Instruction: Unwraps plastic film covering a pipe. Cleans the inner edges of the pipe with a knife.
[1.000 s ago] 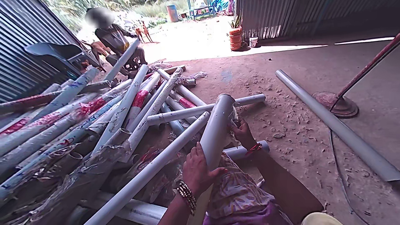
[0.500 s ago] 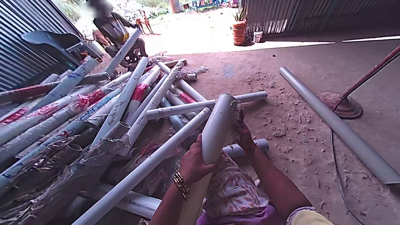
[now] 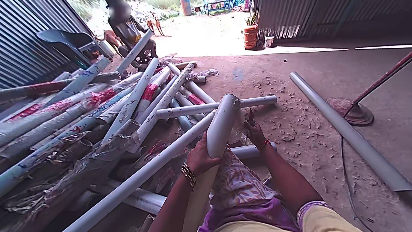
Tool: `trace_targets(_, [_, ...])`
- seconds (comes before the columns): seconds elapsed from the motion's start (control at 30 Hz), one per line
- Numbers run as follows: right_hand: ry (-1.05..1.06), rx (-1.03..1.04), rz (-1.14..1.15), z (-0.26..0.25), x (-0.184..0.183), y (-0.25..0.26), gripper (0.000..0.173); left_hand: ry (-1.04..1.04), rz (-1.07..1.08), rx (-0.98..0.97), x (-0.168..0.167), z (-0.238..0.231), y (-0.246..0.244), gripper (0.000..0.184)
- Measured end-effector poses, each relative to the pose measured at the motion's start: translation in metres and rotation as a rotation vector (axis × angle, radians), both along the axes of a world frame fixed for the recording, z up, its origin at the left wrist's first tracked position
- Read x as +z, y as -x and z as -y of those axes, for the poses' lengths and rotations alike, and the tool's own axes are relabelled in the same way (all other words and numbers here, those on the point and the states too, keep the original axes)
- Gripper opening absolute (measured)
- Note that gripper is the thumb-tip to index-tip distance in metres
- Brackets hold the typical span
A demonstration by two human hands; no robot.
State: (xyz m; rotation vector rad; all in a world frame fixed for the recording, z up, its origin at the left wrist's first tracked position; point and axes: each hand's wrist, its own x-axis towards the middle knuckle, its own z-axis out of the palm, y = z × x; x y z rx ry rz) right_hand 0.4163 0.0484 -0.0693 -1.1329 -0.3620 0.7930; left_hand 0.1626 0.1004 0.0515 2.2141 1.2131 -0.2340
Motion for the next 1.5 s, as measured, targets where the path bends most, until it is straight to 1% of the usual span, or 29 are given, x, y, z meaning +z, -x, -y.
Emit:
trace_targets(0.07, [-0.096,-0.037,-0.137,0.006,0.000,0.008,0.005,0.021,0.044,0.008,-0.002,-0.005,0.004,0.131])
trace_targets(0.13, [-0.062,-0.129,-0.231,0.013,-0.002,0.019,0.016,0.022,0.065,0.008,-0.004,-0.007,0.006,0.132])
trace_targets(0.2, [0.038,-0.172,-0.176,0.023,0.002,0.037,0.024,0.018,0.071,0.010,-0.004,-0.009,0.005,0.133])
trace_targets(0.27, [0.060,-0.155,-0.058,0.029,0.011,0.058,0.019,0.011,0.052,0.013,-0.002,-0.009,0.002,0.131])
trace_targets(0.3, [0.045,-0.140,-0.024,0.029,0.015,0.067,0.021,0.007,0.036,0.016,-0.001,-0.009,-0.001,0.130])
trace_targets(0.33, [0.037,-0.124,0.003,0.028,0.019,0.075,0.030,0.001,0.008,0.017,0.001,-0.007,-0.003,0.130])
trace_targets(0.4, [0.063,-0.101,0.052,0.022,0.025,0.085,0.059,-0.013,-0.060,0.032,0.007,-0.003,-0.009,0.128])
trace_targets(0.43, [0.091,-0.081,0.058,0.018,0.024,0.085,0.068,-0.027,-0.079,0.041,0.008,-0.001,-0.012,0.129])
trace_targets(0.47, [0.106,-0.087,0.036,0.012,0.022,0.084,0.063,-0.048,-0.092,0.044,0.008,0.001,-0.014,0.130])
trace_targets(0.53, [0.126,-0.092,-0.032,0.005,0.018,0.078,0.038,-0.065,-0.071,0.038,0.004,0.001,-0.015,0.133])
trace_targets(0.57, [0.139,-0.069,-0.061,0.005,0.017,0.074,0.035,-0.061,-0.042,0.029,0.002,0.000,-0.013,0.134])
trace_targets(0.63, [0.148,-0.024,-0.059,0.004,0.012,0.063,0.037,-0.046,0.000,0.009,0.001,-0.003,-0.011,0.134])
trace_targets(0.67, [0.152,-0.021,-0.035,0.002,0.008,0.055,0.034,-0.038,0.005,0.000,0.001,-0.004,-0.011,0.133])
trace_targets(0.77, [0.207,-0.051,0.035,-0.005,-0.019,0.022,0.035,0.002,0.012,-0.020,0.000,-0.003,-0.007,0.131])
trace_targets(0.83, [0.177,0.002,0.133,-0.014,-0.034,-0.002,0.041,0.007,0.016,-0.029,0.002,-0.004,-0.007,0.130])
trace_targets(0.93, [0.196,0.054,0.305,-0.030,-0.044,-0.021,0.035,0.005,0.038,-0.031,-0.003,-0.003,-0.005,0.130])
trace_targets(0.97, [0.225,0.055,0.385,-0.039,-0.044,-0.028,0.032,-0.002,0.046,-0.032,-0.003,-0.005,-0.006,0.130])
trace_targets(1.03, [0.317,0.096,0.476,-0.051,-0.036,-0.039,0.033,-0.008,0.035,-0.028,-0.002,-0.004,-0.007,0.130])
trace_targets(1.1, [0.451,0.214,0.403,-0.052,-0.016,-0.043,0.035,-0.003,0.022,-0.022,-0.001,-0.005,-0.006,0.131])
trace_targets(1.17, [0.494,0.389,0.213,-0.035,-0.001,-0.052,0.029,0.029,0.048,-0.012,-0.003,-0.006,-0.001,0.131])
trace_targets(1.2, [0.473,0.440,0.113,-0.025,-0.006,-0.063,0.025,0.044,0.069,-0.008,-0.005,-0.007,0.003,0.132])
trace_targets(1.23, [0.439,0.446,0.064,-0.017,-0.014,-0.074,0.019,0.058,0.082,-0.008,-0.006,-0.009,0.007,0.132])
trace_targets(1.27, [0.392,0.356,0.013,-0.008,-0.019,-0.086,0.009,0.067,0.092,-0.005,-0.006,-0.012,0.009,0.132])
trace_targets(1.3, [0.339,0.213,-0.050,0.003,-0.022,-0.098,0.006,0.073,0.102,0.001,-0.008,-0.012,0.011,0.131])
trace_targets(1.33, [0.299,0.047,-0.101,0.013,-0.020,-0.106,0.007,0.079,0.107,0.006,-0.010,-0.013,0.012,0.132])
trace_targets(1.37, [0.270,-0.098,-0.099,0.017,-0.010,-0.110,0.009,0.074,0.109,0.010,-0.011,-0.015,0.013,0.132])
trace_targets(1.4, [0.258,-0.185,-0.044,0.019,0.006,-0.109,0.012,0.066,0.109,0.012,-0.011,-0.016,0.012,0.132])
trace_targets(1.43, [0.254,-0.212,0.043,0.021,0.024,-0.102,0.013,0.057,0.105,0.012,-0.011,-0.016,0.011,0.132])
trace_targets(1.5, [0.243,-0.165,0.266,0.020,0.057,-0.075,0.015,0.032,0.094,0.002,-0.010,-0.013,0.008,0.132])
